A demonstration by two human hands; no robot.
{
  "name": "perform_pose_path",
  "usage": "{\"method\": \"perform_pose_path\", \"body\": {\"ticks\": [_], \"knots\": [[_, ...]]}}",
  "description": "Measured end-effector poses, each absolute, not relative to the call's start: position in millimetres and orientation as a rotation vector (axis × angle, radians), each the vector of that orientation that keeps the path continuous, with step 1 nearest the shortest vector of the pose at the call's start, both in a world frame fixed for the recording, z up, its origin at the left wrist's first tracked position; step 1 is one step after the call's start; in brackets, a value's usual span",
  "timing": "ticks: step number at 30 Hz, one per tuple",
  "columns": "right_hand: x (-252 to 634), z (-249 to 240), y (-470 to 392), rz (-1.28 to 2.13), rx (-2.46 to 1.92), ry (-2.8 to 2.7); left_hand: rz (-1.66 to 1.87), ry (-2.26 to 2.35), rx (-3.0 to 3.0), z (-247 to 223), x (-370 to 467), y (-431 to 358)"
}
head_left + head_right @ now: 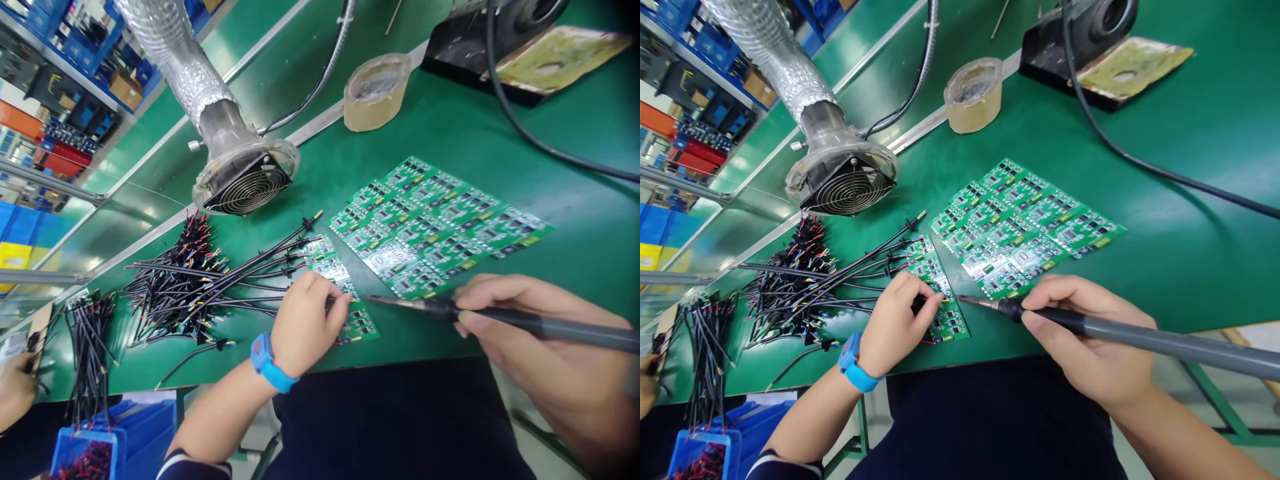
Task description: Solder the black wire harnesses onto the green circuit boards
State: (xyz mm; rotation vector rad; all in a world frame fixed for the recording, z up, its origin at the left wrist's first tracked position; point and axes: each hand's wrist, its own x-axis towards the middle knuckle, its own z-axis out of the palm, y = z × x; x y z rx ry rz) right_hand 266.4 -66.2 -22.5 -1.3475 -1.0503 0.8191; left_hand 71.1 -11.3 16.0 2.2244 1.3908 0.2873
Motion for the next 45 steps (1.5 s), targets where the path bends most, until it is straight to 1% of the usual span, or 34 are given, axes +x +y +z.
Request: {"method": "perform_pose_path", "body": {"ticks": [9,17,26,32,38,45], "knots": [[264.6,-18.6,-64.4,0.823,-1.428,-1.111,0.316,1.403,2.256,11.2,72.7,-9.1],[265.2,-17.1,-61.3,0.807,-1.415,-1.213,0.342,1.395,2.292,8.4,72.7,-11.0],[263.0,-16.2,-65.2,0.846,-1.467,-1.126,0.371,1.387,2.394,5.0,73.4,-12.5],[269.4,-22.6,-63.4,0.821,-1.415,-0.968,0.358,1.384,2.408,5.2,73.5,-12.3],[262.6,-11.1,-55.5,0.834,-1.420,-1.149,0.359,1.385,2.419,4.6,73.9,-12.5],[263.0,-12.7,-56.9,0.816,-1.417,-1.214,0.438,1.416,2.458,2.3,75.3,-15.3]]}}
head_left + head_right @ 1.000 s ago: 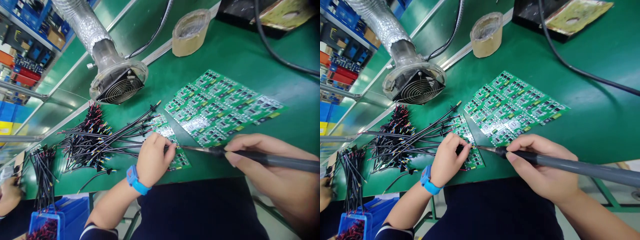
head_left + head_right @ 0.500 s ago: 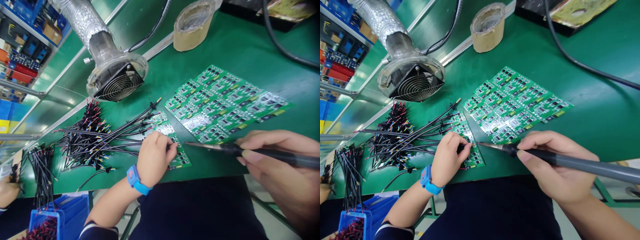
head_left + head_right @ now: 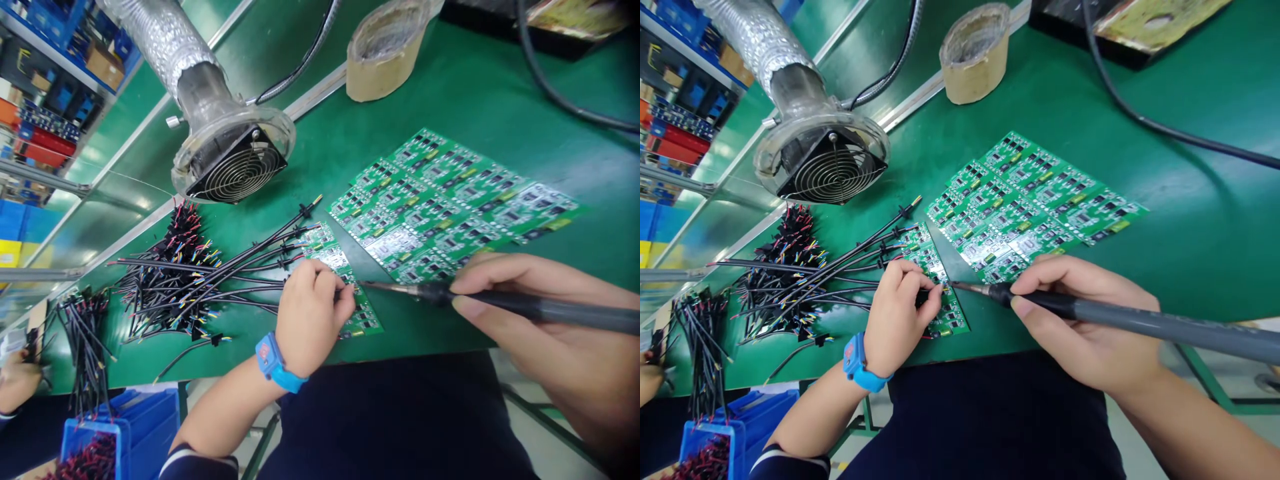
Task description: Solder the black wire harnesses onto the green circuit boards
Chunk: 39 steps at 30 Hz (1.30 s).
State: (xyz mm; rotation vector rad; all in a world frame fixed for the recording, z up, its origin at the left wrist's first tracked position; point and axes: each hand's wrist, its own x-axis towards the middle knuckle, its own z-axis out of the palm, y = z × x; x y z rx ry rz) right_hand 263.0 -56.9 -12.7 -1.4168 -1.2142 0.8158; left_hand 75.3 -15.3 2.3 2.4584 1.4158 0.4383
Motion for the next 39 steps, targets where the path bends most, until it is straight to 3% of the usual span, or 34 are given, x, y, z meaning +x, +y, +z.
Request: {"method": "perform_pose_path", "body": {"ticks": [18,23,39], "knots": [[264.5,-13.4,-54.2,0.848,-1.371,-1.250,0.538,1.595,2.464,-5.9,85.5,-25.1],[267.2,-12.5,-53.5,0.826,-1.359,-1.088,0.519,1.580,2.468,-2.1,85.3,-23.3],[270.8,-17.3,-46.1,0.796,-1.283,-1.303,0.328,1.363,2.265,14.0,70.0,-18.3]]}}
